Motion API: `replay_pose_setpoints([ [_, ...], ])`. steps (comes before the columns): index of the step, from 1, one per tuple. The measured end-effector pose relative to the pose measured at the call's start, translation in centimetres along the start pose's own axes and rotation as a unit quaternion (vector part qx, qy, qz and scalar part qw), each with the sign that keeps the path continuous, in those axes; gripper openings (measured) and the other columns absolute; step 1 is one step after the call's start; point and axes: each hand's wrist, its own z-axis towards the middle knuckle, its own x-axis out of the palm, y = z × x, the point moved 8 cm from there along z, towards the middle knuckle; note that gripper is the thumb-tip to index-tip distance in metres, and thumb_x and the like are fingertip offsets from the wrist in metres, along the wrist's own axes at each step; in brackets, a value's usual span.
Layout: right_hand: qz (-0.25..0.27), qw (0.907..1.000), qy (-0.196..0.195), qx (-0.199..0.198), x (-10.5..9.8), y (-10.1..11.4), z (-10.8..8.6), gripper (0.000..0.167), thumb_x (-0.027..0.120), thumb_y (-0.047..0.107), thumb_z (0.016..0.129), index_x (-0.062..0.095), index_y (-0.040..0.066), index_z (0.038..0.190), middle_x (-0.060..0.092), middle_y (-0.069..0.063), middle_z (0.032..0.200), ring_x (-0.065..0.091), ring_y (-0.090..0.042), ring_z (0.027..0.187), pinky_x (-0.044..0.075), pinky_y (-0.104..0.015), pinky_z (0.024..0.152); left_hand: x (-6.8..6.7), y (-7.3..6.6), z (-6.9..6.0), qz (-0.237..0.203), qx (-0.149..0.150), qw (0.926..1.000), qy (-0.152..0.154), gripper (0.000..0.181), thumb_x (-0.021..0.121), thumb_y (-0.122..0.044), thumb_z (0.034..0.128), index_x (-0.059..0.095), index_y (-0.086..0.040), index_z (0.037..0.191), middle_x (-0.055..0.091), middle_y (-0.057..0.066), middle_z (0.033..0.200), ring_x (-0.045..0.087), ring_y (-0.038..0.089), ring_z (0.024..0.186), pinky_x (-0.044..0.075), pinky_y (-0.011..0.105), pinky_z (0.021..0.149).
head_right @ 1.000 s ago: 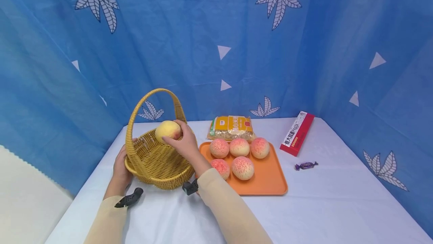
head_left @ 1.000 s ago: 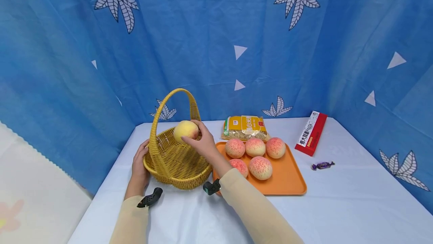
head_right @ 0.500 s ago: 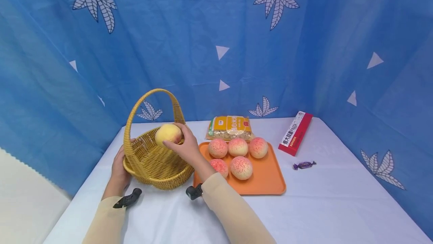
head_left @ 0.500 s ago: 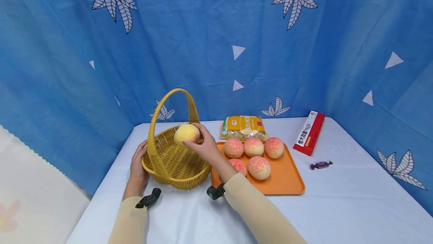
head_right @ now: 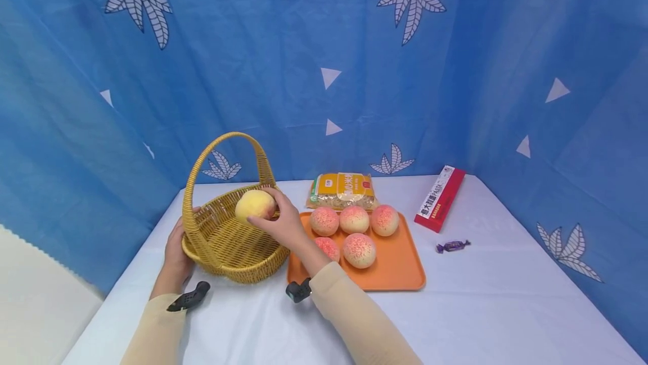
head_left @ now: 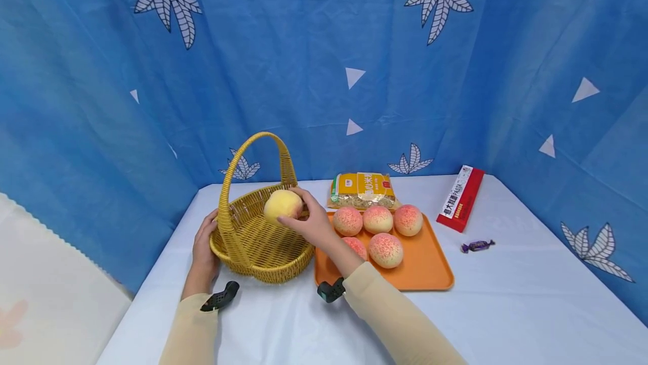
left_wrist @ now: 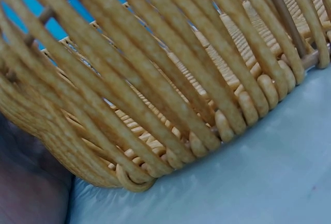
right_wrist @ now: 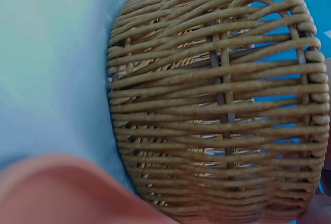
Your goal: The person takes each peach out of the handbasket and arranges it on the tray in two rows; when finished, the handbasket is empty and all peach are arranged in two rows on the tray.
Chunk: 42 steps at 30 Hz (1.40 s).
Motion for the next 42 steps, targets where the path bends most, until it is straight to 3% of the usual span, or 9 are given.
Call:
replay_pose_setpoints([
  [8, 0.009, 0.9995, 0.029, -0.001, 0.0, 0.0, -0.6, 0.069, 0.076, 0.033, 0.089, 0.041, 0.031, 0.149, 0.05, -0.004, 0.143, 0.055, -0.022, 0.119, 0.056, -0.036, 0.089, 0.0, 0.0, -0.1, 0.006, 0.001, 0.9999, -0.008, 0.044, 0.034, -0.032, 0.1077, 0.041, -0.028, 0.151, 0.045, -0.014, 0.143, 0.05, -0.002, 0.122, 0.044, 0.01, 0.095],
  [17, 0.02, 0.9988, 0.042, 0.016, -0.3, 0.0, -1.3, 0.071, 0.077, 0.035, 0.087, 0.041, 0.033, 0.148, 0.05, -0.001, 0.141, 0.056, -0.021, 0.118, 0.056, -0.037, 0.089, 0.0, 0.0, -0.1, 0.013, 0.006, 0.9999, -0.003, 0.045, 0.035, -0.034, 0.1071, 0.041, -0.028, 0.152, 0.044, -0.013, 0.145, 0.049, -0.002, 0.123, 0.043, 0.009, 0.096],
  [21, 0.029, 0.9986, 0.043, 0.015, -0.5, 0.1, -1.4, 0.069, 0.077, 0.035, 0.088, 0.042, 0.035, 0.147, 0.05, 0.0, 0.142, 0.056, -0.022, 0.12, 0.056, -0.038, 0.091, -0.1, 0.0, 0.1, 0.012, 0.008, 0.9999, -0.005, 0.045, 0.036, -0.033, 0.107, 0.042, -0.028, 0.151, 0.044, -0.013, 0.145, 0.048, -0.002, 0.123, 0.043, 0.01, 0.096],
  [28, 0.024, 0.999, 0.039, -0.003, -0.9, 0.5, -1.7, 0.071, 0.076, 0.03, 0.089, 0.041, 0.025, 0.15, 0.049, -0.003, 0.141, 0.056, -0.021, 0.114, 0.056, -0.035, 0.089, -0.2, 0.2, 0.2, 0.007, 0.002, 0.9999, -0.015, 0.044, 0.037, -0.032, 0.1066, 0.044, -0.027, 0.15, 0.044, -0.012, 0.145, 0.048, 0.0, 0.123, 0.043, 0.011, 0.095],
  [33, 0.025, 0.9993, 0.027, -0.003, -1.7, 0.6, -2.0, 0.071, 0.076, 0.029, 0.089, 0.041, 0.025, 0.151, 0.05, -0.008, 0.136, 0.057, -0.022, 0.108, 0.056, -0.034, 0.085, -0.2, 0.0, 0.2, 0.01, 0.003, 0.9999, -0.011, 0.045, 0.036, -0.033, 0.1065, 0.042, -0.028, 0.151, 0.043, -0.012, 0.147, 0.047, -0.001, 0.125, 0.042, 0.01, 0.096],
  [42, 0.016, 0.9996, 0.021, 0.011, -2.7, 0.2, -2.6, 0.069, 0.076, 0.033, 0.088, 0.041, 0.035, 0.148, 0.051, -0.006, 0.137, 0.057, -0.022, 0.111, 0.055, -0.036, 0.088, -0.2, 0.0, 0.1, 0.004, 0.0, 1.0, -0.009, 0.044, 0.037, -0.033, 0.1069, 0.043, -0.028, 0.15, 0.044, -0.014, 0.144, 0.048, -0.001, 0.123, 0.043, 0.01, 0.095],
])
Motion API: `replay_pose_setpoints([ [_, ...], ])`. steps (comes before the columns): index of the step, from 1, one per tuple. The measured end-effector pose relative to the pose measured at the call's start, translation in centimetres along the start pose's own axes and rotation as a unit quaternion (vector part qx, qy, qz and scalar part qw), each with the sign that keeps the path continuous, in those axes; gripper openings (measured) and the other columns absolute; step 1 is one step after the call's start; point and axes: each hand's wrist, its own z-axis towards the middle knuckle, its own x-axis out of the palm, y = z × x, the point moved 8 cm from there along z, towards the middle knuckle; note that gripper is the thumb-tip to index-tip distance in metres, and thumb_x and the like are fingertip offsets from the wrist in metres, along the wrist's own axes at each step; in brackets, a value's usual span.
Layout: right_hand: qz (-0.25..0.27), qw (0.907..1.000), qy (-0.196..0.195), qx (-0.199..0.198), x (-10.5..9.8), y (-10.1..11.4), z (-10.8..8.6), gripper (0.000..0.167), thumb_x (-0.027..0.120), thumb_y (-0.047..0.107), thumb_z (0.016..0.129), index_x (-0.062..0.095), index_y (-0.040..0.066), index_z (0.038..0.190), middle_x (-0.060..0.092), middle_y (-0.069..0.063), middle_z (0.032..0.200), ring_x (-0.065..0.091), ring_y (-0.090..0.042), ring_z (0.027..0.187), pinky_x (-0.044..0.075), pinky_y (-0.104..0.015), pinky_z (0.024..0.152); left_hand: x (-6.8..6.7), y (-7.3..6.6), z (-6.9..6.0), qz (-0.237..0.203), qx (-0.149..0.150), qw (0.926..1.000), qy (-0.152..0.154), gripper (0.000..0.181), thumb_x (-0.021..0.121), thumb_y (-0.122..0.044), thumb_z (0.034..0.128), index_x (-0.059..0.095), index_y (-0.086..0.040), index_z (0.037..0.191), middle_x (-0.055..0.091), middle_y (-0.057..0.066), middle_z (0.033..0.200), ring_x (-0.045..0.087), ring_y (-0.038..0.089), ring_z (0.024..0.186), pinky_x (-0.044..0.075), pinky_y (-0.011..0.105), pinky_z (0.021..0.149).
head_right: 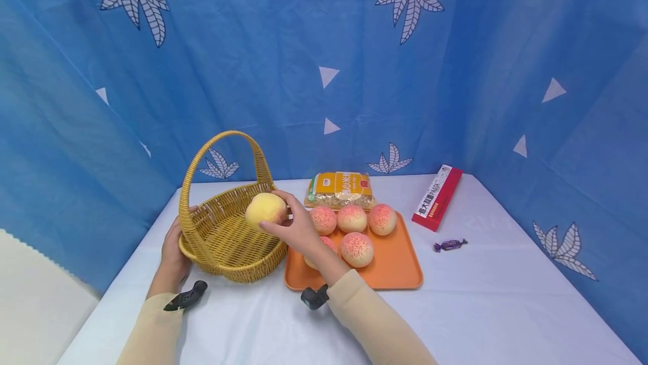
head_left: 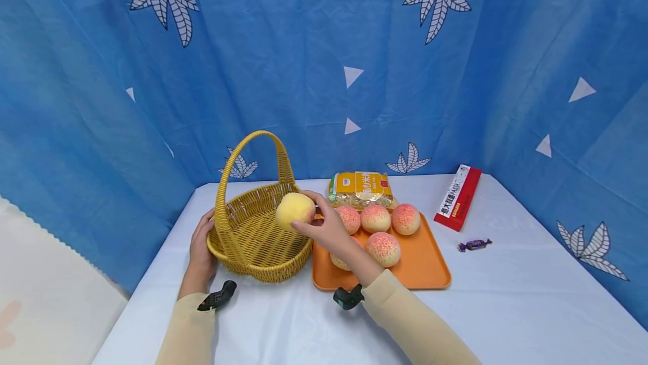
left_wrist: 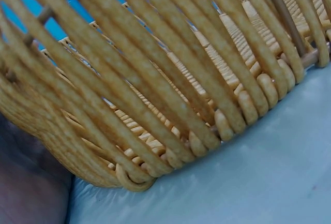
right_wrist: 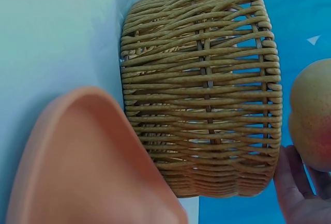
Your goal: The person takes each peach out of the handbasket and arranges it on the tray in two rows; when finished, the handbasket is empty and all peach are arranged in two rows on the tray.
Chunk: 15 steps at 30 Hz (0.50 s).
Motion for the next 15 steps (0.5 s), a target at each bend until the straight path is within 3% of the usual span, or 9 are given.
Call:
replay_pose_setpoints([
  [10, 0.007, 0.9997, -0.019, 0.011, -1.2, 0.1, -1.0, 0.066, 0.078, 0.032, 0.086, 0.045, 0.041, 0.143, 0.053, -0.005, 0.132, 0.057, -0.021, 0.105, 0.055, -0.033, 0.083, 0.1, 0.0, 0.1, 0.002, 0.0, 1.0, 0.0, 0.045, 0.037, -0.035, 0.1071, 0.042, -0.028, 0.151, 0.041, -0.011, 0.149, 0.047, -0.001, 0.125, 0.043, 0.009, 0.095],
  [15, -0.001, 0.9997, -0.022, 0.004, -1.7, 0.2, -1.2, 0.067, 0.078, 0.032, 0.087, 0.045, 0.036, 0.145, 0.053, -0.004, 0.132, 0.056, -0.022, 0.104, 0.053, -0.033, 0.085, 0.0, 0.2, 0.1, 0.008, -0.003, 1.0, -0.004, 0.045, 0.037, -0.036, 0.1066, 0.042, -0.029, 0.151, 0.039, -0.009, 0.152, 0.045, 0.0, 0.127, 0.042, 0.009, 0.096],
])
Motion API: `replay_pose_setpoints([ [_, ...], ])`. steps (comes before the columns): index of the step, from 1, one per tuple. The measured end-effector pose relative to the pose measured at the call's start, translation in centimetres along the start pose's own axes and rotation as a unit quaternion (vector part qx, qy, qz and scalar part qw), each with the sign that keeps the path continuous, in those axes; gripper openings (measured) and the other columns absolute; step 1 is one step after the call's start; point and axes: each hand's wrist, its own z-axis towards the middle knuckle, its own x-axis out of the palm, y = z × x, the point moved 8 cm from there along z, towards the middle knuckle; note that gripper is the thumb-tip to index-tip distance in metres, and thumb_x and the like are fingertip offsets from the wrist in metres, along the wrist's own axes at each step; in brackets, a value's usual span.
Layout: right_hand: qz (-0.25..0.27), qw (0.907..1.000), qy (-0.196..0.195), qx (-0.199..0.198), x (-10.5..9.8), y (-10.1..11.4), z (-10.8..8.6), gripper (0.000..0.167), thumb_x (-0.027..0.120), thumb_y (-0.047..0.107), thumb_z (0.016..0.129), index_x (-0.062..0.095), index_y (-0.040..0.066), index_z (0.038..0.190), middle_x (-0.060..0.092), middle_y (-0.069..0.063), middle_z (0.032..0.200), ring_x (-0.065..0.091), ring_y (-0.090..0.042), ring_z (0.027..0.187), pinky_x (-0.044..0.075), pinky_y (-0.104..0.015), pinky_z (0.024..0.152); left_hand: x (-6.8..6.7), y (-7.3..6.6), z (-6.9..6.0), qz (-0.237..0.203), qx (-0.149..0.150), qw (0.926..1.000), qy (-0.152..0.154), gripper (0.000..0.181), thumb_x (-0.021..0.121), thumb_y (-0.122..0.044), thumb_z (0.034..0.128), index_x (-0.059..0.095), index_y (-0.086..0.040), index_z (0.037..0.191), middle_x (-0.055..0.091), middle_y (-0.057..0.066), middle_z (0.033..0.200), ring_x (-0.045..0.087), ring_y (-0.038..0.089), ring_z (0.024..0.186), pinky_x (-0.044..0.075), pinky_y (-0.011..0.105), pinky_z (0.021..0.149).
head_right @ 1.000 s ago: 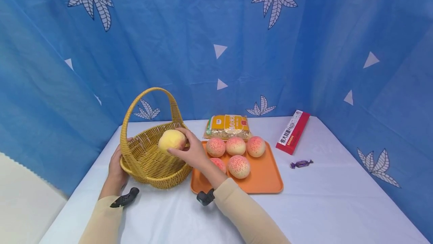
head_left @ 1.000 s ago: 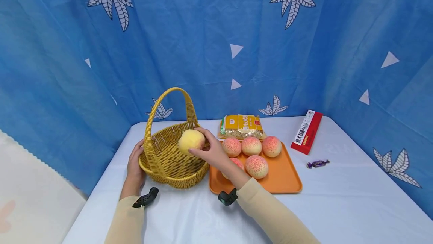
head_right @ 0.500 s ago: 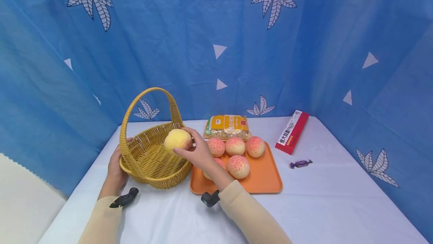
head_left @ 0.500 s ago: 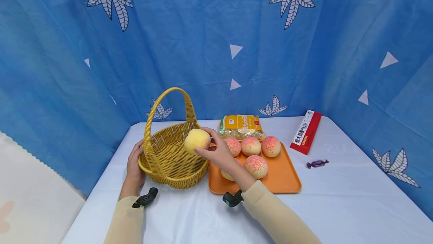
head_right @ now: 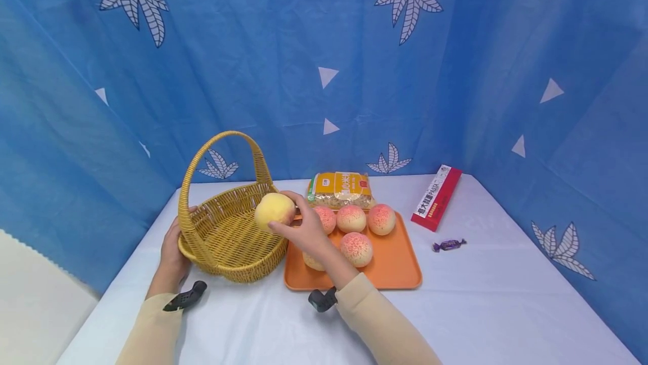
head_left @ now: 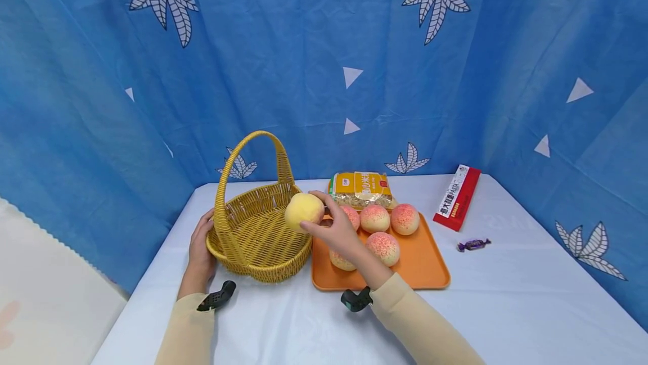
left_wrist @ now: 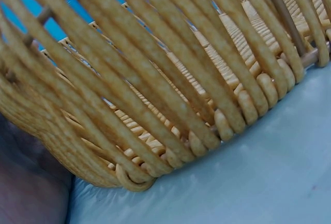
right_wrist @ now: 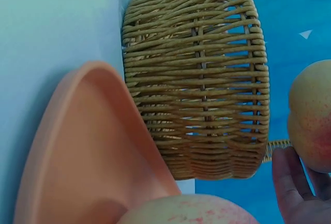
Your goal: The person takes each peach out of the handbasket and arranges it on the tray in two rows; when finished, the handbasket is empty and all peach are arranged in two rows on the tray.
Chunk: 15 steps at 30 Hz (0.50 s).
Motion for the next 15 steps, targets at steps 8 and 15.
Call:
replay_pose_setpoints([
  [8, 0.001, 1.0, -0.004, 0.001, -0.9, -0.6, -0.5, 0.067, 0.078, 0.031, 0.087, 0.045, 0.033, 0.145, 0.054, -0.006, 0.13, 0.057, -0.022, 0.1, 0.053, -0.034, 0.083, 0.1, 0.0, -0.1, 0.002, -0.001, 1.0, 0.001, 0.045, 0.036, -0.036, 0.1069, 0.041, -0.029, 0.151, 0.039, -0.009, 0.152, 0.045, 0.0, 0.127, 0.042, 0.009, 0.095],
  [15, -0.003, 0.9999, -0.011, 0.011, -1.7, -1.2, -0.7, 0.068, 0.077, 0.025, 0.088, 0.044, 0.033, 0.146, 0.053, -0.007, 0.132, 0.055, -0.022, 0.1, 0.051, -0.03, 0.084, 0.0, 0.0, -0.1, 0.0, -0.003, 1.0, 0.001, 0.045, 0.036, -0.036, 0.1069, 0.041, -0.029, 0.151, 0.04, -0.01, 0.151, 0.045, 0.001, 0.128, 0.042, 0.009, 0.096],
])
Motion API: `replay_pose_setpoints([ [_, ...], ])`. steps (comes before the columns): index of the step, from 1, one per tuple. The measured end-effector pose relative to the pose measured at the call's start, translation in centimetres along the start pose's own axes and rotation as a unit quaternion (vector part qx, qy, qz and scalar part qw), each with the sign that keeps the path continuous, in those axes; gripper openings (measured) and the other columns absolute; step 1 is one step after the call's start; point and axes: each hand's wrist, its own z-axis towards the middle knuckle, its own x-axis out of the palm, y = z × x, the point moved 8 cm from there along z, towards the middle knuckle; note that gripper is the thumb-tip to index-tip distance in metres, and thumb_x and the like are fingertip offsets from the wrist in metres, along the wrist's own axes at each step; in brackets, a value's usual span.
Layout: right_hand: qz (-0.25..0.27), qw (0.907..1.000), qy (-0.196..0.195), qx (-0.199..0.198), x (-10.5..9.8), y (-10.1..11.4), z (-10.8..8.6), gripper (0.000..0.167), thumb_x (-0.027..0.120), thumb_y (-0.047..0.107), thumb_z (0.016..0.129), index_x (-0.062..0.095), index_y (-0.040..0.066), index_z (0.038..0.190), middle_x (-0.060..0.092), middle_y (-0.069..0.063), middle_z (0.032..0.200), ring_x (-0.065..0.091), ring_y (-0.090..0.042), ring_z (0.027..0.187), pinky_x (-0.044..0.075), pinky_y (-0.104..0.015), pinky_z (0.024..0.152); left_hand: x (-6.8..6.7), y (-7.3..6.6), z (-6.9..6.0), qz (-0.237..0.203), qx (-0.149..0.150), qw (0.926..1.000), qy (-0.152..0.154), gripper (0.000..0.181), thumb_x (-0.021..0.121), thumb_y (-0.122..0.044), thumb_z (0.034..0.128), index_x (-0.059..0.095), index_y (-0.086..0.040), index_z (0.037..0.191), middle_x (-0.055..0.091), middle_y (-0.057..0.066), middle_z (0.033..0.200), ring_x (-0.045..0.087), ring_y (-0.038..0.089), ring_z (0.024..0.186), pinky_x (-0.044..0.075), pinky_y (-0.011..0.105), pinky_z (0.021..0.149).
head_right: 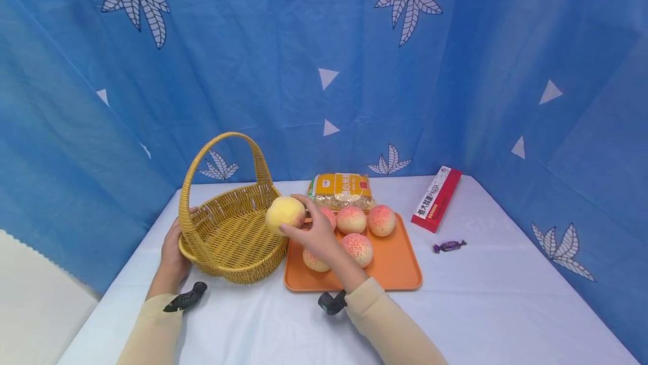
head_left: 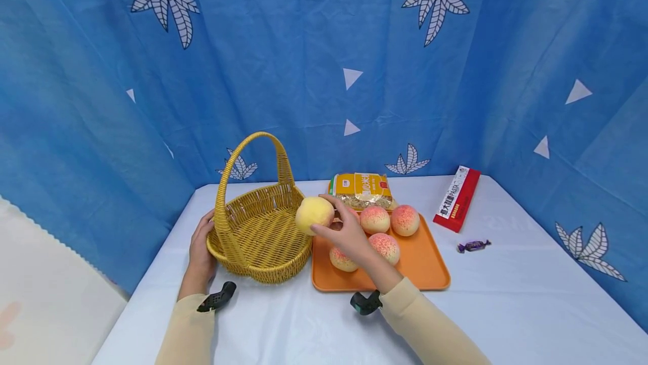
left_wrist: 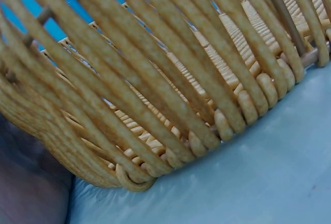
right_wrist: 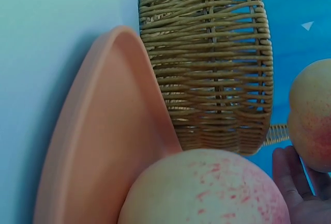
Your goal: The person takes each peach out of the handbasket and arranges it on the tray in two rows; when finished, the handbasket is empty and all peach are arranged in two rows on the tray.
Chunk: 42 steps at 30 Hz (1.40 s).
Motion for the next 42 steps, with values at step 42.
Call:
replay_pose_setpoints([
  [42, -0.019, 0.9991, -0.039, 0.003, -6.1, -1.2, -1.9, 0.062, 0.075, 0.025, 0.089, 0.045, 0.031, 0.143, 0.049, -0.01, 0.137, 0.054, -0.029, 0.109, 0.054, -0.027, 0.088, -0.1, 0.0, 0.1, -0.009, 0.004, 0.9999, -0.003, 0.045, 0.036, -0.034, 0.1072, 0.042, -0.027, 0.151, 0.045, -0.012, 0.144, 0.05, -0.001, 0.122, 0.045, 0.01, 0.094],
])
